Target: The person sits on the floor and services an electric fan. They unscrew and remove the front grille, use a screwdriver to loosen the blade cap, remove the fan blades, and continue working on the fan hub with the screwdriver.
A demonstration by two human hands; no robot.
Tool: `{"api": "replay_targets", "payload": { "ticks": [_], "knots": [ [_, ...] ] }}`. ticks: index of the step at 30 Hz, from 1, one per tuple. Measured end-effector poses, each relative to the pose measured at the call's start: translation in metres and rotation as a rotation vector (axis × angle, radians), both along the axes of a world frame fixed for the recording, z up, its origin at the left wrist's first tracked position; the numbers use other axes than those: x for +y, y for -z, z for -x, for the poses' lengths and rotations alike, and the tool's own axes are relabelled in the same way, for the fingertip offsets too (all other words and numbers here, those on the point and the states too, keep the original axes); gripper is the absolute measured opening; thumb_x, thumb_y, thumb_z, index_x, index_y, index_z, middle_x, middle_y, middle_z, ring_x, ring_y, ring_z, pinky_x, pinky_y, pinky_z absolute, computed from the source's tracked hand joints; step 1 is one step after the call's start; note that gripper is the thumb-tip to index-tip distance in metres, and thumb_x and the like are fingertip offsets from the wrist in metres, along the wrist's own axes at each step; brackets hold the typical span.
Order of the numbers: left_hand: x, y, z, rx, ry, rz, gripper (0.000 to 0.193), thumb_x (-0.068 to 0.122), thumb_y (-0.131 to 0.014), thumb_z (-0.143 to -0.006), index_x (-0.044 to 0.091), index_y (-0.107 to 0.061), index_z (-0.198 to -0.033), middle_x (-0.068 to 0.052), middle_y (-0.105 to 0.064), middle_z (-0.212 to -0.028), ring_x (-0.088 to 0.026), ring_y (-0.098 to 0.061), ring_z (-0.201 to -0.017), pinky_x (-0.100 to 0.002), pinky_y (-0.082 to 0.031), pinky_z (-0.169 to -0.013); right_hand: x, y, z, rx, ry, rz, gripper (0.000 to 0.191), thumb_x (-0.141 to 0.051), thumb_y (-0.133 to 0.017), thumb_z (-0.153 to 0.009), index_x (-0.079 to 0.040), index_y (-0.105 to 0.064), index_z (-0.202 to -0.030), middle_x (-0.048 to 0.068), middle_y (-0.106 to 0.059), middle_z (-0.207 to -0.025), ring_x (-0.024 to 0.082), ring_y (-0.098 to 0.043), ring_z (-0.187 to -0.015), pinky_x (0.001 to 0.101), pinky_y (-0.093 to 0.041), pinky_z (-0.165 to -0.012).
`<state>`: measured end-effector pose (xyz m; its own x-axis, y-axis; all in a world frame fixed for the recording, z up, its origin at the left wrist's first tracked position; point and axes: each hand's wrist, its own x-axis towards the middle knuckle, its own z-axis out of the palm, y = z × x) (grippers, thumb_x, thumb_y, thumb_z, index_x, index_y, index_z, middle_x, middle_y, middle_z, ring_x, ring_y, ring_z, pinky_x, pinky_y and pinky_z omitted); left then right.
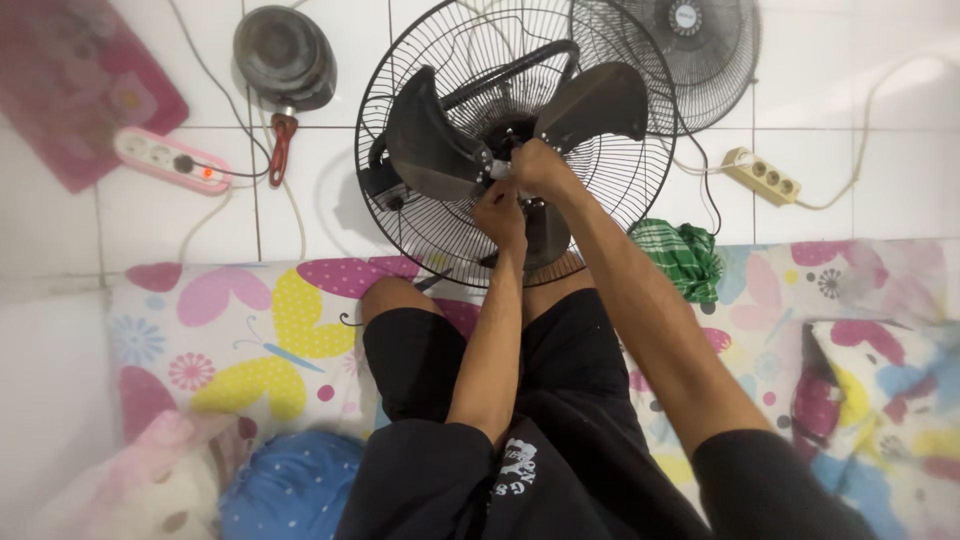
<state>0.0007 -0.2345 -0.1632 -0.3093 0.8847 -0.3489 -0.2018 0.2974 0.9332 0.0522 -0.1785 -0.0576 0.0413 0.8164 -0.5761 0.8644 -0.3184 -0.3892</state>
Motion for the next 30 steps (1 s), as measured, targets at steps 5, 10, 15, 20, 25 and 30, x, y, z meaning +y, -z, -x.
{"api": "replay_targets", "payload": {
  "ticks": [5, 10, 15, 20, 25, 30],
  "knots": [
    [-0.002, 0.011, -0.003, 0.023, -0.002, -0.058, 0.016, 0.013, -0.075, -0.092, -0.003, -0.08, -0.095, -0.009, -0.075, -0.076, -0.014, -0.062, -0.067, -0.031, -0.048, -0.061, -0.016, 0.021, 0.034, -0.924, -0.169, -0.348, 0.024, -0.021, -0.066, -0.09, -0.001, -0.069, -0.102, 0.009, -0.065, -0.095, 0.019, -0.067, -0.071, 0.0265, -0.042, -0.049],
    [-0.001, 0.015, 0.0, 0.16, 0.033, -0.144, 0.015, 0.013, -0.074, -0.091, -0.001, -0.08, -0.093, -0.008, -0.074, -0.074, -0.014, -0.062, -0.066, -0.032, -0.047, -0.06, -0.031, 0.026, 0.037, -1.214, -0.333, -0.505, 0.033, -0.024, -0.061, -0.094, 0.005, -0.072, -0.105, 0.005, -0.063, -0.087, 0.011, -0.06, -0.073, 0.0253, -0.045, -0.057],
    [0.0, 0.005, 0.002, 0.125, 0.068, 0.034, 0.019, 0.016, -0.076, -0.093, -0.002, -0.081, -0.09, -0.01, -0.073, -0.07, -0.016, -0.058, -0.063, -0.035, -0.044, -0.058, -0.01, 0.02, -0.005, -0.264, 0.013, -0.407, 0.036, -0.027, -0.056, -0.11, 0.002, -0.07, -0.096, 0.01, -0.058, -0.081, 0.014, -0.052, -0.071, 0.0277, -0.044, -0.064],
    [0.002, 0.003, 0.0, 0.102, 0.034, 0.038, 0.024, 0.024, -0.077, -0.092, 0.003, -0.079, -0.103, -0.007, -0.077, -0.079, -0.014, -0.065, -0.067, -0.031, -0.051, -0.064, -0.013, 0.019, -0.031, 1.456, 1.404, 0.273, 0.021, -0.016, -0.046, -0.108, 0.004, -0.05, -0.108, 0.007, -0.055, -0.08, 0.01, -0.044, -0.06, 0.0231, -0.036, -0.046],
    [0.0, 0.013, -0.001, -0.005, -0.004, 0.041, 0.02, 0.016, -0.078, -0.088, 0.0, -0.08, -0.1, -0.008, -0.08, -0.091, -0.014, -0.071, -0.077, -0.03, -0.054, -0.071, -0.024, 0.017, -0.02, 1.633, 1.45, 0.308, 0.022, -0.015, -0.046, -0.106, 0.005, -0.053, -0.102, 0.007, -0.054, -0.076, 0.011, -0.044, -0.056, 0.0251, -0.033, -0.043],
    [0.0, 0.011, 0.002, 0.049, 0.036, 0.067, 0.019, 0.013, -0.079, -0.089, -0.003, -0.08, -0.099, -0.011, -0.078, -0.086, -0.016, -0.068, -0.076, -0.032, -0.052, -0.07, -0.005, 0.016, -0.01, 1.41, 1.334, 0.199, 0.023, -0.014, -0.046, -0.103, 0.005, -0.056, -0.097, 0.007, -0.053, -0.071, 0.011, -0.043, -0.051, 0.0271, -0.03, -0.039]
  ]
}}
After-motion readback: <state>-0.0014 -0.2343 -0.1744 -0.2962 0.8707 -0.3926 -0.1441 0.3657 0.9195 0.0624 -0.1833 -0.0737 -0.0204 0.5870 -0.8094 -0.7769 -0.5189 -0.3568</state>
